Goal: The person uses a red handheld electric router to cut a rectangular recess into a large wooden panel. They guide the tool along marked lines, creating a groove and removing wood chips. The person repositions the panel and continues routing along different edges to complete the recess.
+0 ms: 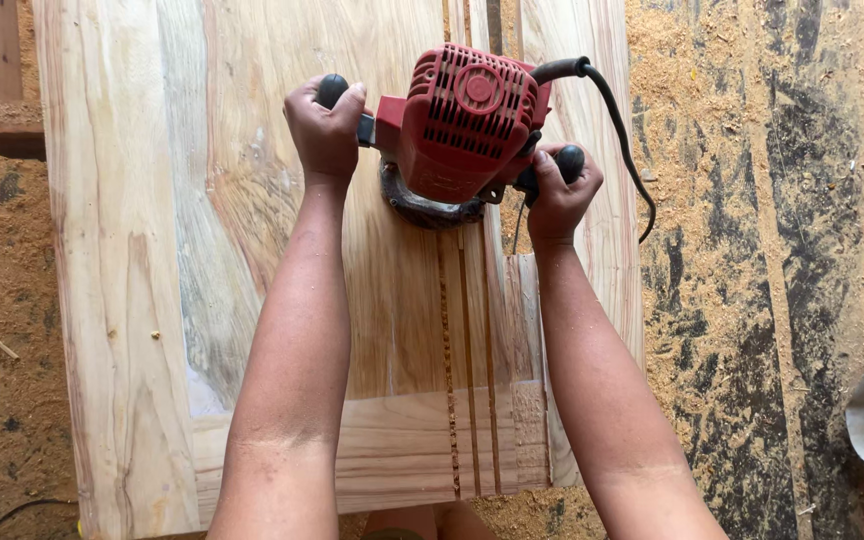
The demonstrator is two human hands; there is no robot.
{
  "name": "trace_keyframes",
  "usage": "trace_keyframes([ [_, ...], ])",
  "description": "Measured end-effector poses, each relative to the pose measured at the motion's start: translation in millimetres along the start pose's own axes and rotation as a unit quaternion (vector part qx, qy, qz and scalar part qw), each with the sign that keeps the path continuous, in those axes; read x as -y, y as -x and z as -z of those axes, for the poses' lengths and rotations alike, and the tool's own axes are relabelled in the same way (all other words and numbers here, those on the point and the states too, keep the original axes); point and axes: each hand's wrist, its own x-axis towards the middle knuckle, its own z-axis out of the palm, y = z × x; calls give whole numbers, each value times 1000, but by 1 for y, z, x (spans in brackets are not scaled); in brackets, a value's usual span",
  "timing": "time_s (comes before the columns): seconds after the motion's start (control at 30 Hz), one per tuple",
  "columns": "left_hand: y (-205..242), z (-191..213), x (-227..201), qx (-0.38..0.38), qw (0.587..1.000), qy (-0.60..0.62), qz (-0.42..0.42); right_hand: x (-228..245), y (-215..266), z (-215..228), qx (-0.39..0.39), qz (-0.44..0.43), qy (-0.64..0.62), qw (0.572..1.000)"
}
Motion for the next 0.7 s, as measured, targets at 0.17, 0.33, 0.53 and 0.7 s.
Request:
trace_keyframes([
  [0.17, -14, -4, 1, 9, 1000, -7, 23, 2, -14, -8, 0, 9, -5, 1000],
  [0.33, -17, -5, 1, 0, 1000, 7, 25, 1, -15, -12, 0, -10, -30, 999],
  [0.53, -23, -7, -1, -1, 1000, -16, 22, -4, -19, -13, -1, -4, -35, 999],
  [0.7, -27, -7, 1, -2, 999, -33, 18, -5, -24, -15, 2, -11, -41, 999],
])
